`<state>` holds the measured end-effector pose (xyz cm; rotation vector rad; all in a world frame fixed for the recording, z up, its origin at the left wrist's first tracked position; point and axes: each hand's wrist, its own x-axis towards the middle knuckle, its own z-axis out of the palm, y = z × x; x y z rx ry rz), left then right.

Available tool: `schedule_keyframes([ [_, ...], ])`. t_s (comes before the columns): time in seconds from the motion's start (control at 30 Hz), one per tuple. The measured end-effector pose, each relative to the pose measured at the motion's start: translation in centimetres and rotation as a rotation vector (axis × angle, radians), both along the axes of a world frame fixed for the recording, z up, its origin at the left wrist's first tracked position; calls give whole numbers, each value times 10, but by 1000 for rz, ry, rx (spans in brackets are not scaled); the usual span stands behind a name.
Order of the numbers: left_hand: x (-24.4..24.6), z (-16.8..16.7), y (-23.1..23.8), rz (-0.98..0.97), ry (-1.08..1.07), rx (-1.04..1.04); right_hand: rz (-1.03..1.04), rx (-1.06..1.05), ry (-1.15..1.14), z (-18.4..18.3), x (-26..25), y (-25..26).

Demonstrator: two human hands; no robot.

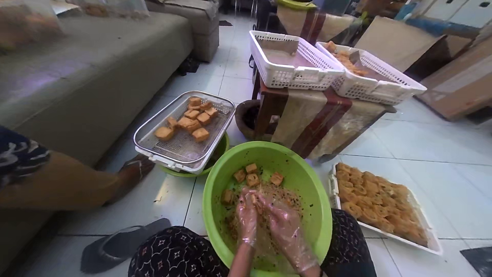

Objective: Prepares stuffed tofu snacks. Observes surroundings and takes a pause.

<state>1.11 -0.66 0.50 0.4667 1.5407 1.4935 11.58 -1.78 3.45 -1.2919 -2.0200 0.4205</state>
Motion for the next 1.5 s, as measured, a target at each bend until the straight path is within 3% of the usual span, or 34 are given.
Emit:
schedule_keyframes([
  [0.07,-1,2,-1,-17,-15,29,0,41,-54,1,2,6],
  [0.23,2,5,0,-108,-3,96,117,-166,-232,20,-5,21],
  [0.33,-3,2,3,-124,-44,37,236,-210,-215,19,0,24],
  [0.5,-1,6,2,-154,9,37,88,-324,-116,30,24,36],
  [0.57,-2,0,5,-100,-3,2,189,-332,-20,34,31,36],
  [0.67,-1,-8,4,-63,-131,-16,400,-390,-137,31,32,34],
  [0.8,-1,-10,5,-9,-75,-54,276,-197,-86,13,13,14],
  [0.97,-1,-10,4,-18,-123,61,97,80,-64,-10,6,6],
  [1.07,3,-7,0,-136,-154,238,19,-35,-106,0,6,23],
  [1.13,2,-7,2,-139,-122,308,2,-221,-111,13,4,29],
  [1.3,-6,-14,2,-156,-106,466,253,-492,290,11,14,28],
  [1.4,-5,-12,2,-116,35,413,294,-515,336,9,23,32],
  [1.5,-3,-3,1,-9,-8,275,294,-493,334,15,28,36],
])
